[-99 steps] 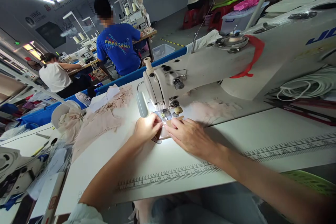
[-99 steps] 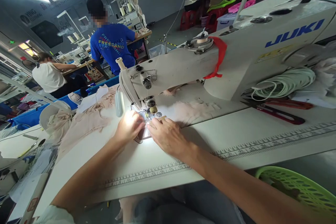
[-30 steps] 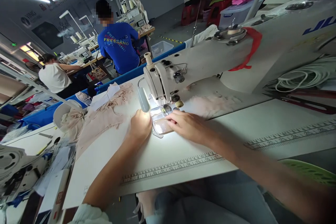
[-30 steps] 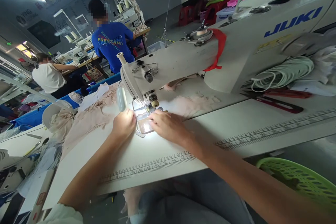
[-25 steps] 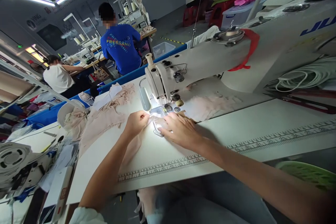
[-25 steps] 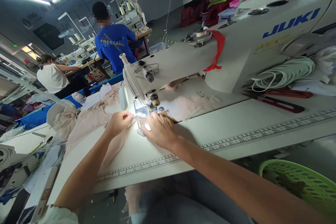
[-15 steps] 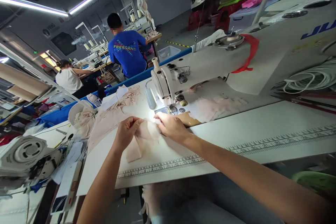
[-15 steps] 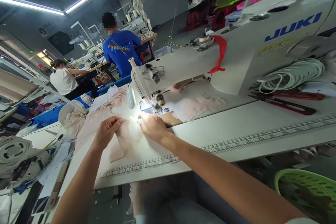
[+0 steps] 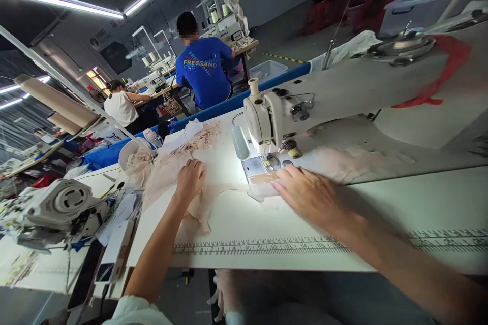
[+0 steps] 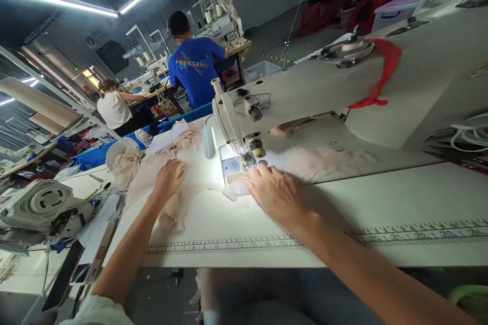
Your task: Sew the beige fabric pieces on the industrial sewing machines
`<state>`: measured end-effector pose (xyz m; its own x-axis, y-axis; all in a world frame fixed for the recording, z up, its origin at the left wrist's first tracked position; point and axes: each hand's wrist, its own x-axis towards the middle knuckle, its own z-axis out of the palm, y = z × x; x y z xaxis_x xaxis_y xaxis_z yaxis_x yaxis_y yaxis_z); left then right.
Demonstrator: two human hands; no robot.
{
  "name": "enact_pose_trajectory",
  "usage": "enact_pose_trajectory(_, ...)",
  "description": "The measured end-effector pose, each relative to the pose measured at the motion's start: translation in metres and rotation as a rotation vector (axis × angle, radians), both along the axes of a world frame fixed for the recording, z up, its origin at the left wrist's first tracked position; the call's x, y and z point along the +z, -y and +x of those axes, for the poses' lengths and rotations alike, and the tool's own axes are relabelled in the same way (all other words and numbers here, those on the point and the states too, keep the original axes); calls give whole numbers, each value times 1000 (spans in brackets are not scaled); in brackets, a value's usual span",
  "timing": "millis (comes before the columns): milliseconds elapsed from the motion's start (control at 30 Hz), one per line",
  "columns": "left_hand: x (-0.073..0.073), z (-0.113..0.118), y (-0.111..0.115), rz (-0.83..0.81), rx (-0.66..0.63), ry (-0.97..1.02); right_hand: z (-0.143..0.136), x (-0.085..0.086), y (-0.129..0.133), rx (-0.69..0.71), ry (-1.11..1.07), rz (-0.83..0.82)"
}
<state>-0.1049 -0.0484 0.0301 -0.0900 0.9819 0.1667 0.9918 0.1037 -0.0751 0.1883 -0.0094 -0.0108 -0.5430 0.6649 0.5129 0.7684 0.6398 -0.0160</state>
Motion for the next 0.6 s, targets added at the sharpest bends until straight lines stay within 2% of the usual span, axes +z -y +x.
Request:
enact_pose_trajectory(167,-8,-10,-16,-2,-39,65,15,-6,-5,10,-54,-17)
enact_pose_trajectory(367,-15,-17,-16,149,-3,250,42,-7,-9,81,-97,-60)
enact_pose_trajectory(500,-3,-29,-14,291,72,396,54,-1,-6,151,-152,-50)
enact_pose_trajectory(600,17,-35,-1,576,148,608,56,3,-2,305,-163,-41)
